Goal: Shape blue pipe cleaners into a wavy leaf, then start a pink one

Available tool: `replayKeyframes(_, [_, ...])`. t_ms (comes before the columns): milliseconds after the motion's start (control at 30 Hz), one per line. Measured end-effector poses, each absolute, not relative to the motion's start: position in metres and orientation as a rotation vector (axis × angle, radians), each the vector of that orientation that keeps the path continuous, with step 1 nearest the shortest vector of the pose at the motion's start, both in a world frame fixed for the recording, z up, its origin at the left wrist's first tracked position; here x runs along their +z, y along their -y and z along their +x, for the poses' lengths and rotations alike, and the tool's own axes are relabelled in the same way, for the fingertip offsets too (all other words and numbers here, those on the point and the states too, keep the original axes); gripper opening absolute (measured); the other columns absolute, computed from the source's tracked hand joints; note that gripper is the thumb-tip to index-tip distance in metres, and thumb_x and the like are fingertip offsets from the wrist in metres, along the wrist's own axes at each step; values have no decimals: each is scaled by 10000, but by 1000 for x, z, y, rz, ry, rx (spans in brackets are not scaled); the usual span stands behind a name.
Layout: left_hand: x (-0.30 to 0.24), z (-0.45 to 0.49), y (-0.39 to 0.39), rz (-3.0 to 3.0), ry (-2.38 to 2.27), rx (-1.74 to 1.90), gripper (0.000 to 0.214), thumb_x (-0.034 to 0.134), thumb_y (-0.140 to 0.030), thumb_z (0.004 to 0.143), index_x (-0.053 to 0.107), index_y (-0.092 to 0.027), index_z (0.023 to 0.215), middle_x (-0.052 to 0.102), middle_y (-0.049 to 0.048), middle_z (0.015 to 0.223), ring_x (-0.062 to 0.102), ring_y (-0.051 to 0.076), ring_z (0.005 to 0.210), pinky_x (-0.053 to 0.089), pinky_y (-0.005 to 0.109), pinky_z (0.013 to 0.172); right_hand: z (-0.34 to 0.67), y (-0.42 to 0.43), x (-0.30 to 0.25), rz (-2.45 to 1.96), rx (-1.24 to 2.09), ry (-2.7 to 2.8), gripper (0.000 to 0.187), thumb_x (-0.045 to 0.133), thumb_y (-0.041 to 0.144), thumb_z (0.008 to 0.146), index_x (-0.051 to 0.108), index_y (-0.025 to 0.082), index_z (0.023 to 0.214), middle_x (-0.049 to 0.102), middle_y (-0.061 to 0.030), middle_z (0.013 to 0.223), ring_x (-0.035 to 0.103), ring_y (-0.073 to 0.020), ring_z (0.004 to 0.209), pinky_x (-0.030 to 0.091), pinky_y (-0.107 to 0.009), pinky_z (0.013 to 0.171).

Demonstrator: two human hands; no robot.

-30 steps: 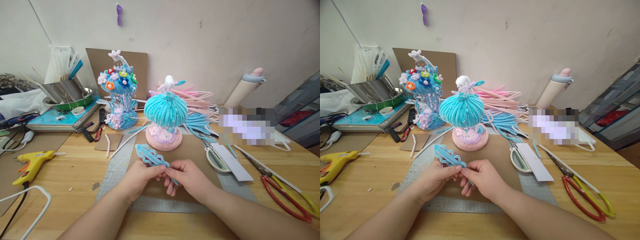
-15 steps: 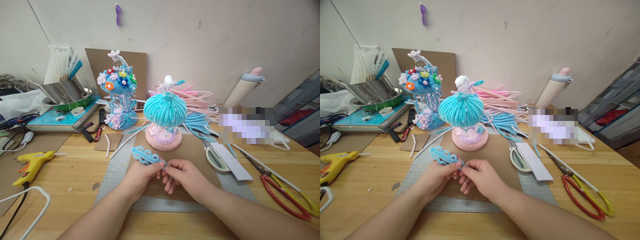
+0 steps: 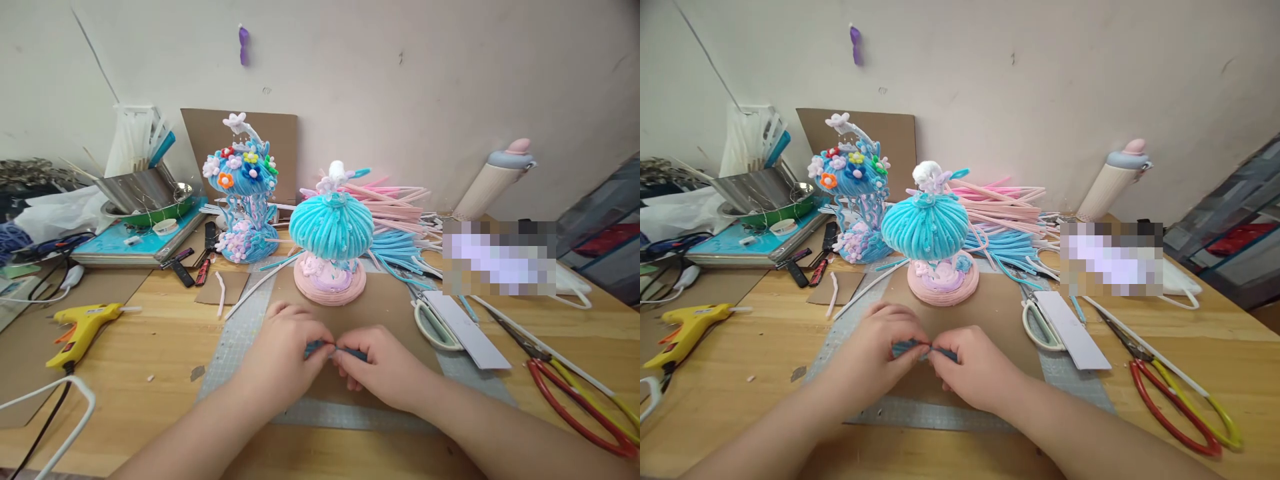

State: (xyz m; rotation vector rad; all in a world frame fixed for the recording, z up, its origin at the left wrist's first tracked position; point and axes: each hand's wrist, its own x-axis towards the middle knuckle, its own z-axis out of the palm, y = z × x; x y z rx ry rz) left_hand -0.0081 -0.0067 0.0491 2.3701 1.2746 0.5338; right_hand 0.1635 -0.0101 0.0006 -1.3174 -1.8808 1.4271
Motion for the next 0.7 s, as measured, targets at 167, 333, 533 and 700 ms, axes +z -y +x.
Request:
replayKeyframes(167, [52,-6,-7,2172,-1283,260,139,515,-237,729,644,-227,678,662,-22,696,559,156,692,367,259,601,163,10,5,-1288,1747,1674,210,452,281,779,528,147,636,557,8,540,560,-105,451,436,-203,435])
replayKeyframes(333, [49,-6,-15,1989,-1204,173,118,547,-310,696,573,-197,711,629,-27,672,538,127,604,354,213,504,166,4,9,-1205,1931,1548,195,495,299,752,533,133,659,560,8,534,540,-93,408,431,-199,402])
replayKeyframes(533, [36,-8,-16,1867,-1097,147,194,600,-359,669,547,-185,738,633,-14,695,523,118,602,349,198,479,171,-1,4,-1176,2073,1562,201,529,311,729,553,122,668,573,-1,541,541,-93,404,444,-206,396])
replayKeyframes(700, [32,-7,-15,1670,-1103,176,213,583,-374,676,532,-171,714,655,25,695,527,115,548,360,206,451,172,-1,7,-1116,2179,1495,169,519,298,715,532,133,684,564,14,533,552,-93,417,449,-202,409])
